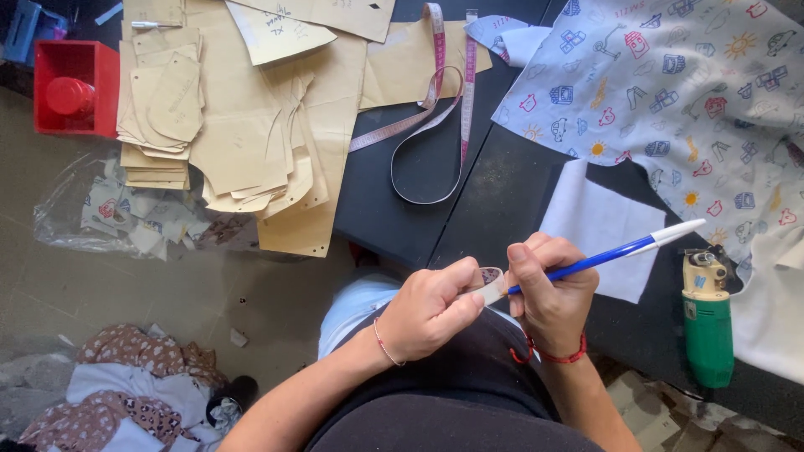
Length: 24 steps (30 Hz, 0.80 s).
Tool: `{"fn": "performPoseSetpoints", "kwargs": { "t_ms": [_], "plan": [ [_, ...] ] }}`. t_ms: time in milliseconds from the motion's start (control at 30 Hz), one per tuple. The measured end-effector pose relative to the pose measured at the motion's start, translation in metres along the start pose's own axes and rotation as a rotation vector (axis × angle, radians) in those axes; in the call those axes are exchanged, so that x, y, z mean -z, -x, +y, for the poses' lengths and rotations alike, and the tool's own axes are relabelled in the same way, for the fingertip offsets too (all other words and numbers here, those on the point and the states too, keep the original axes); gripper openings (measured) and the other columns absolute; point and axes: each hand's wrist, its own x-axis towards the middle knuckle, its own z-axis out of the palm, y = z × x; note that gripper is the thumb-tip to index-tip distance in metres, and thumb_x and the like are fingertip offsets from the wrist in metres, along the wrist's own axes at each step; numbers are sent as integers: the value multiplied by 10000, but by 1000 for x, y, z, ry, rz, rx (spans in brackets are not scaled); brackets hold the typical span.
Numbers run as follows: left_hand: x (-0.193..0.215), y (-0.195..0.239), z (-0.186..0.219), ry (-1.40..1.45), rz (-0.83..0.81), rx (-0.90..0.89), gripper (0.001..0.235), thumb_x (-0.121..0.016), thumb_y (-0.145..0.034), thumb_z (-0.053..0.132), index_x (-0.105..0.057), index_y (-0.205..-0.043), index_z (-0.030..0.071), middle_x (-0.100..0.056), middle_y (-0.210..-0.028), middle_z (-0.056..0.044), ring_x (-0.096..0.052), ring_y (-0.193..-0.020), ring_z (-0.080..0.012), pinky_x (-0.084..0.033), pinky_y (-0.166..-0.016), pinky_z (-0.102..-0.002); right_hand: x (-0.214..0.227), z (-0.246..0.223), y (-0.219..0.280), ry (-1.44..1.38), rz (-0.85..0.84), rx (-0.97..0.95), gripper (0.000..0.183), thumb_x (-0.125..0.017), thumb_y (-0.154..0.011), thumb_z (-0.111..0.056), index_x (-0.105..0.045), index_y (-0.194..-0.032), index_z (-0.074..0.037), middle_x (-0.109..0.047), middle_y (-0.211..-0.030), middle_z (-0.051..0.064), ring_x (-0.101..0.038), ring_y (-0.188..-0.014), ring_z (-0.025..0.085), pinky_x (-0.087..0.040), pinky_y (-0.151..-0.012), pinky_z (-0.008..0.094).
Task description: Cutting fabric pieces using paper patterns and an electric rotary cutter
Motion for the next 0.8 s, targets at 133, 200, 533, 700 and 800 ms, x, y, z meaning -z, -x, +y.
{"fn": "performPoseSetpoints", "kwargs": {
  "t_ms": [133,200,533,700,800],
  "plan": [
    [2,-1,-3,-22,23,21,185,-484,-772,274,-460,-654,132,-381,-392,-65,-429,-405,-222,-381,-429,-291,2,-1,0,-80,41,-19,264,-476,-853,10,-419,-602,-49,-424,-470,72,-405,-229,57,-334,-249,132],
    [6,-5,-6,-173,58,-29,202,-470,-789,302,-490,-688,128,-398,-413,-108,-494,-448,-317,-401,-435,-333,8,2,-2,-82,80,-21,205,-510,-868,-214,-452,-807,-27,-549,-703,176,-586,-464,170,-493,-417,195],
    [5,-11,-14,-574,240,-213,193,-443,-837,291,-507,-721,151,-425,-384,-14,-532,-403,-238,-438,-497,-269,0,-11,-7,601,-241,61,29,-655,-723,-47,-648,-750,-53,-626,-756,74,-613,-704,196,-474,-683,268],
    [1,-21,-15,-1040,309,-285,114,-481,-821,204,-502,-929,177,-508,-478,-21,-566,-465,-216,-440,-515,-301,10,2,-4,702,-215,-135,71,-594,-798,-105,-622,-739,-78,-606,-720,55,-578,-648,192,-441,-618,292],
    [-1,-23,-20,-1082,288,-293,47,-489,-828,243,-508,-837,200,-511,-496,-19,-572,-488,-206,-436,-506,-290,18,8,-2,659,-223,-118,76,-592,-804,-107,-615,-743,-68,-596,-718,59,-586,-673,186,-445,-664,289]
  ]
}}
